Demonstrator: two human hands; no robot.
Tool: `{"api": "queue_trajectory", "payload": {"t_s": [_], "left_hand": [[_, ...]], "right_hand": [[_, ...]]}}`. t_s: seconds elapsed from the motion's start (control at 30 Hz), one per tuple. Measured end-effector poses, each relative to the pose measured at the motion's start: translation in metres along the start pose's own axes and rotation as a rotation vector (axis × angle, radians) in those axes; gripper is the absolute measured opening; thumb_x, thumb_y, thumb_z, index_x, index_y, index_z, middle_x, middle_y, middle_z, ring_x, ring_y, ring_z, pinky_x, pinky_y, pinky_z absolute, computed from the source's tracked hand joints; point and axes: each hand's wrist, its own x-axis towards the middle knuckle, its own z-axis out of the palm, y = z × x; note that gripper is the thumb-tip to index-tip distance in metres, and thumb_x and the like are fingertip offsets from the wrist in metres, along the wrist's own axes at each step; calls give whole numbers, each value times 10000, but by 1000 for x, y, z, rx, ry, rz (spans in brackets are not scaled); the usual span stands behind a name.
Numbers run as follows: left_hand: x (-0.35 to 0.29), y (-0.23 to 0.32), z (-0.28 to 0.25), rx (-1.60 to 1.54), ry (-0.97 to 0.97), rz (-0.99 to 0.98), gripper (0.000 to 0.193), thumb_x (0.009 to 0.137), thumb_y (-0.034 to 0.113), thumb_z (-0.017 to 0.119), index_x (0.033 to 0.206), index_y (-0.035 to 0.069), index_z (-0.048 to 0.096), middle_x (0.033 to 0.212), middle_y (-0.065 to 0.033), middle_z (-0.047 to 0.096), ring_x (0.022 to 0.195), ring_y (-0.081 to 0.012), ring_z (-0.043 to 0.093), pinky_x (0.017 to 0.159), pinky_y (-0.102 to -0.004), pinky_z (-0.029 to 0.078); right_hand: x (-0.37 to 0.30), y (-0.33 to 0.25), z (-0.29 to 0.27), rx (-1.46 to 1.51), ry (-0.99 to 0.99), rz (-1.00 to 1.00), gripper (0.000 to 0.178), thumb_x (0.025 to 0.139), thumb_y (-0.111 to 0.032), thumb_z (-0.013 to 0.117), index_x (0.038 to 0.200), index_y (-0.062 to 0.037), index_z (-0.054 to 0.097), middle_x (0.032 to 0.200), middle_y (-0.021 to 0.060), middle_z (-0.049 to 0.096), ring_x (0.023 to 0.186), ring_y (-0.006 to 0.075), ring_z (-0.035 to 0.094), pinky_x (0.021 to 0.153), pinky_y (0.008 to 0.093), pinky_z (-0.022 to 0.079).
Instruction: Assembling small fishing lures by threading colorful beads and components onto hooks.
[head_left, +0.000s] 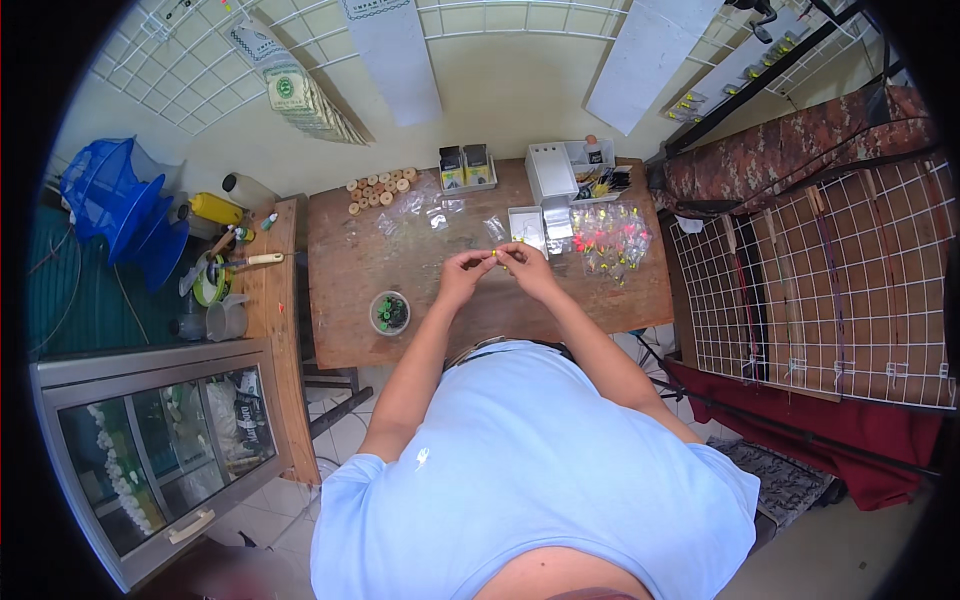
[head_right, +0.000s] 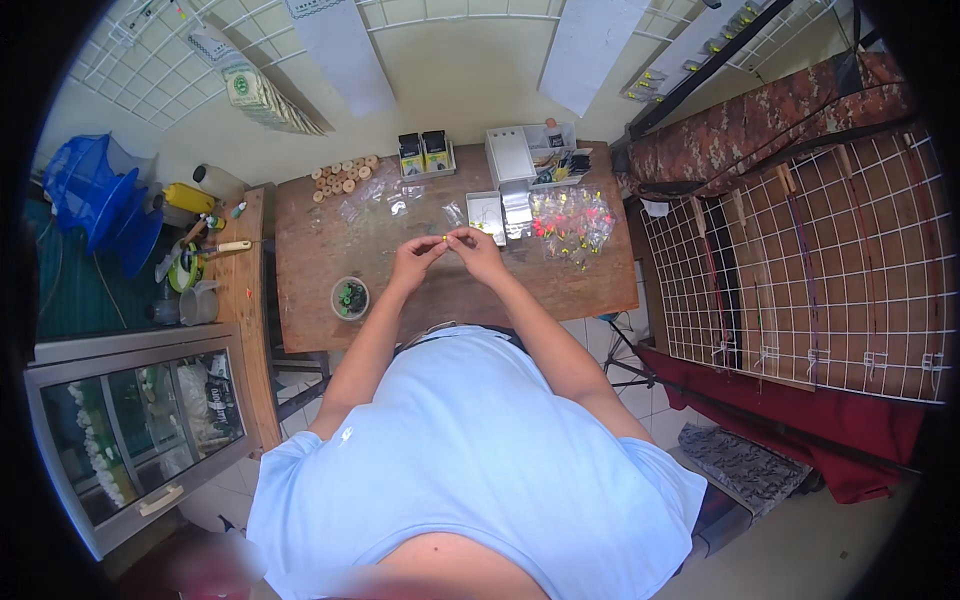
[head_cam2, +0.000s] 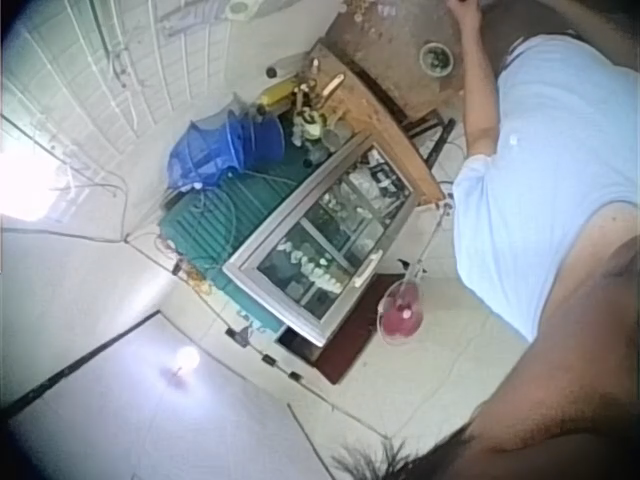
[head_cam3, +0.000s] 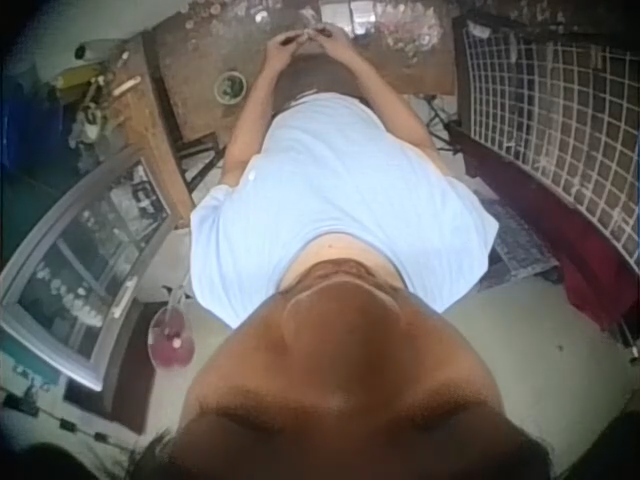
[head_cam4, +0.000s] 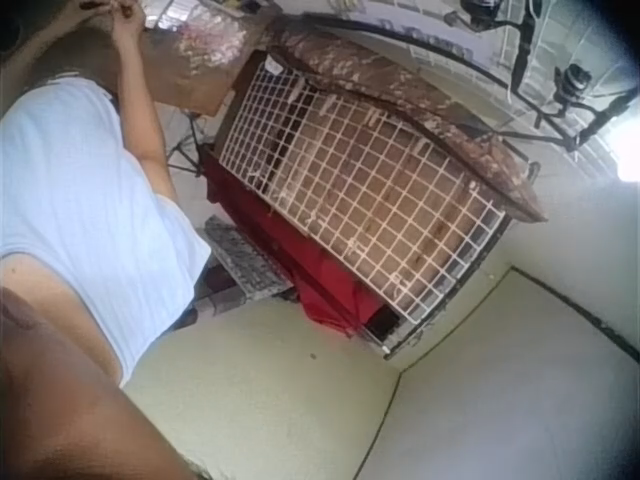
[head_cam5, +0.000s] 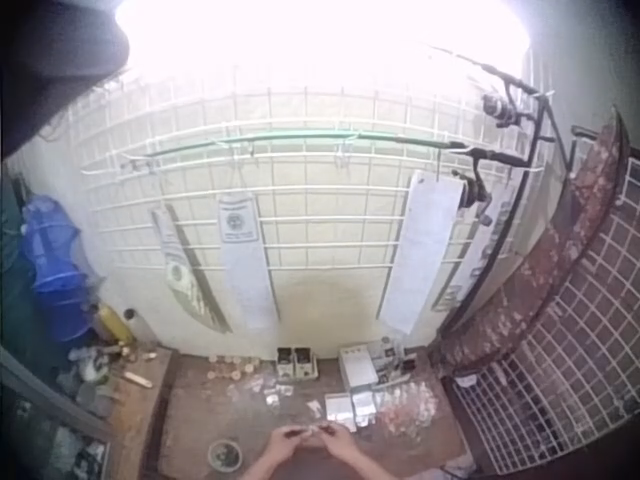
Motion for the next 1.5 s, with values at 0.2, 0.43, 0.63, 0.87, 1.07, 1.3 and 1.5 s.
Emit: {"api": "queue_trajectory", "payload": {"t_s": [0.2,0.43,0.63,0.87,1.07,1.3,1.5], "left_hand": [[-4,0,-2,96,39,16,241,803,190,748,973,27,701,908,-53,686,830,-107,608,753,-242,479],[-7,6,1,53,44,-5,227,809,195,742,971,39,710,887,-44,686,821,-102,602,754,-243,465],[-5,1,0,19,44,-2,240,807,194,746,978,30,708,837,-21,664,746,-88,583,671,-214,456],[-6,3,1,-72,47,-172,275,807,208,750,989,10,692,754,14,601,590,-45,452,515,-189,357],[-7,8,3,-95,59,-232,275,819,213,739,993,7,685,761,12,608,568,-42,442,502,-186,342],[-3,-3,-4,-181,113,-189,237,867,196,682,1021,16,676,796,6,649,602,-18,462,528,-184,364],[-1,4,-6,32,272,-42,233,871,200,676,1007,11,684,817,-1,666,668,-54,531,620,-201,429]], "right_hand": [[-7,-15,-1,177,-66,220,258,892,-226,646,1083,-54,625,923,31,664,807,103,635,679,231,499],[-10,-16,-3,350,-118,303,259,898,-203,636,1077,-16,630,918,42,661,779,111,636,650,236,521],[-4,-3,0,238,-80,177,218,886,-145,645,1045,5,654,845,47,658,709,101,614,635,230,522],[-5,-2,2,-242,13,-20,221,855,-176,679,990,-3,688,775,52,677,676,96,620,631,233,498],[-7,-10,1,-414,30,-131,198,838,-185,694,959,-29,706,751,44,680,678,80,607,624,238,483],[-1,-1,-10,-284,-147,-35,277,805,-170,720,1017,0,665,792,78,678,668,124,616,638,277,496],[6,3,-43,-812,3,-230,328,728,-37,649,1055,-17,654,864,144,672,821,225,649,769,299,501]]}}
